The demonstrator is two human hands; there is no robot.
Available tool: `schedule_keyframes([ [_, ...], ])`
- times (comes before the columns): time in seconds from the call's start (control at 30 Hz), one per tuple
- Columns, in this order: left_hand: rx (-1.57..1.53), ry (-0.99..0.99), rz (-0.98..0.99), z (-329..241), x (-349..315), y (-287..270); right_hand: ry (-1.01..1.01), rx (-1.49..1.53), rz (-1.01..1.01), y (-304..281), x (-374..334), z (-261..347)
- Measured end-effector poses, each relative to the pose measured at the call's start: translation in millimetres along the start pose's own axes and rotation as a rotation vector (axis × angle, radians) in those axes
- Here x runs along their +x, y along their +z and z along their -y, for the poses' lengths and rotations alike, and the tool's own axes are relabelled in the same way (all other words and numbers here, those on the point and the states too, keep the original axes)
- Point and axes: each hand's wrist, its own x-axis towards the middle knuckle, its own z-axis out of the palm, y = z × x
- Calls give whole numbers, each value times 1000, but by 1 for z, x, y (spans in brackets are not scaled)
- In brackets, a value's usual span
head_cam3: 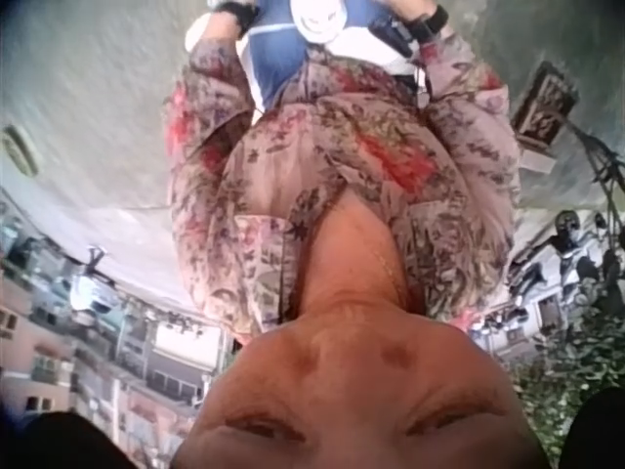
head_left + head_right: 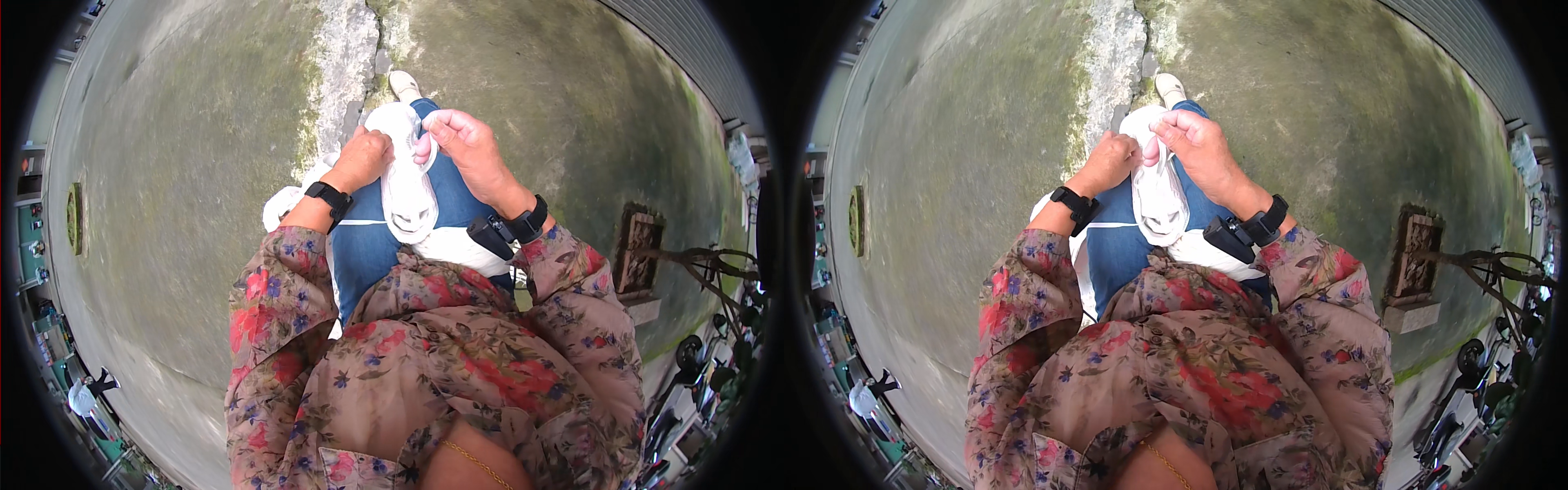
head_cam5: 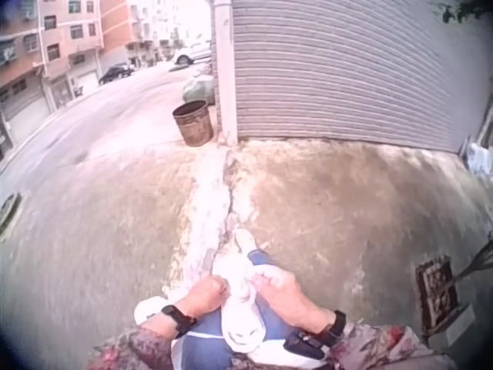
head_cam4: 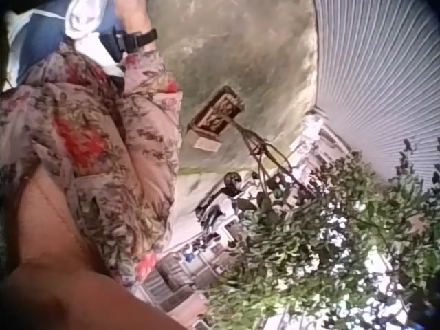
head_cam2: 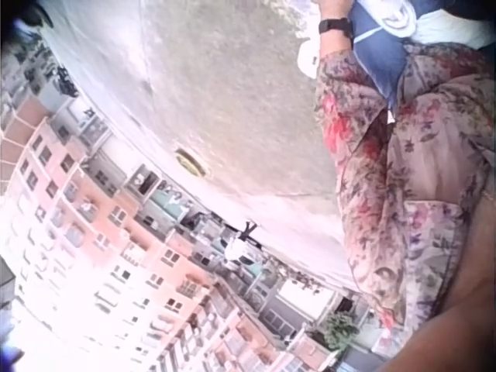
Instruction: Lace and tie the shoelaces of a white shoe while holding it in the lap.
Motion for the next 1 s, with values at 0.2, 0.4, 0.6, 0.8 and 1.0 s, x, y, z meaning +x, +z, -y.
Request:
schedule_keyframes([
  [0.2, 431, 41, -6, -13, -8, -9, -494, -121, 151, 13, 23, 131],
  [0.4, -39, -337, -203, -8, -12, 7, -662, -204, 252, -2, 25, 175],
  [0.6, -330, -352, -48, 14, -4, 7, -679, -242, 245, -9, 20, 197],
  [0.8, -421, -211, -145, -13, 29, -21, -703, -287, 209, -24, 15, 212],
  [1.0, -188, -82, 226, -8, 64, -2, -738, -325, 201, -26, 12, 231],
])
